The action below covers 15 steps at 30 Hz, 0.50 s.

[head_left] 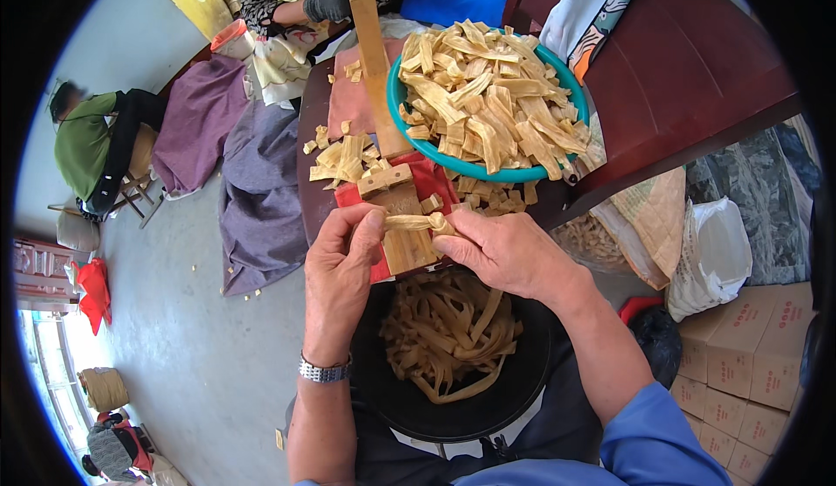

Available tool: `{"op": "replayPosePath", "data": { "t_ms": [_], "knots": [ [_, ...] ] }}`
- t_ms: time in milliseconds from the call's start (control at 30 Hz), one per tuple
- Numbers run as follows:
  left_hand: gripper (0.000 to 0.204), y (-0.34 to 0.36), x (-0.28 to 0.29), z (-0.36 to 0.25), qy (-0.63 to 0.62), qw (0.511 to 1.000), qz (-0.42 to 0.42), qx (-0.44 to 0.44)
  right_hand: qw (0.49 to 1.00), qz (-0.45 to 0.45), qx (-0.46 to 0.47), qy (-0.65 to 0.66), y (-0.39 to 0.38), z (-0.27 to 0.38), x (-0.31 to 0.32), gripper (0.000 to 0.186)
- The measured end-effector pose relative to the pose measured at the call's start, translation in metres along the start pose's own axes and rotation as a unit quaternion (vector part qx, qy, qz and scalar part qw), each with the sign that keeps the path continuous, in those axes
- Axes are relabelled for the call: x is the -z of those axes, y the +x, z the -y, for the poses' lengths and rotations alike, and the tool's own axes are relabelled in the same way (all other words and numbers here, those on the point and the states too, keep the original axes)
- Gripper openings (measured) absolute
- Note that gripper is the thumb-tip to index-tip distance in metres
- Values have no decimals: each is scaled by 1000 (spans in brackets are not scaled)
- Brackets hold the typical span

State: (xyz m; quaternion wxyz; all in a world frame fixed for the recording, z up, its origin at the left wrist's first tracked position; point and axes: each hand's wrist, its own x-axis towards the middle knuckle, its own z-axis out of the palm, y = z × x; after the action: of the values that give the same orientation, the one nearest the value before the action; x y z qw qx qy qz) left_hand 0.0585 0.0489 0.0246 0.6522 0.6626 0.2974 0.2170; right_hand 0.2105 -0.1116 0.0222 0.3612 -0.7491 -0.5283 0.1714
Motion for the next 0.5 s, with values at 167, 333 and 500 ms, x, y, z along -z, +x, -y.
{"op": "replayPosePath", "data": {
  "t_ms": [167,333,500],
  "knots": [
    [21,9,-1,9,13,999,-7,35,998,3,-56,-20,9,-4,-1,41],
    [18,16,2,24,55,998,-11,39,996,-25,-78,-35,15,-5,-12,43],
    [21,14,3,31,157,985,-47,54,993,-42,-102,-49,14,-9,-24,37]
  ]
}}
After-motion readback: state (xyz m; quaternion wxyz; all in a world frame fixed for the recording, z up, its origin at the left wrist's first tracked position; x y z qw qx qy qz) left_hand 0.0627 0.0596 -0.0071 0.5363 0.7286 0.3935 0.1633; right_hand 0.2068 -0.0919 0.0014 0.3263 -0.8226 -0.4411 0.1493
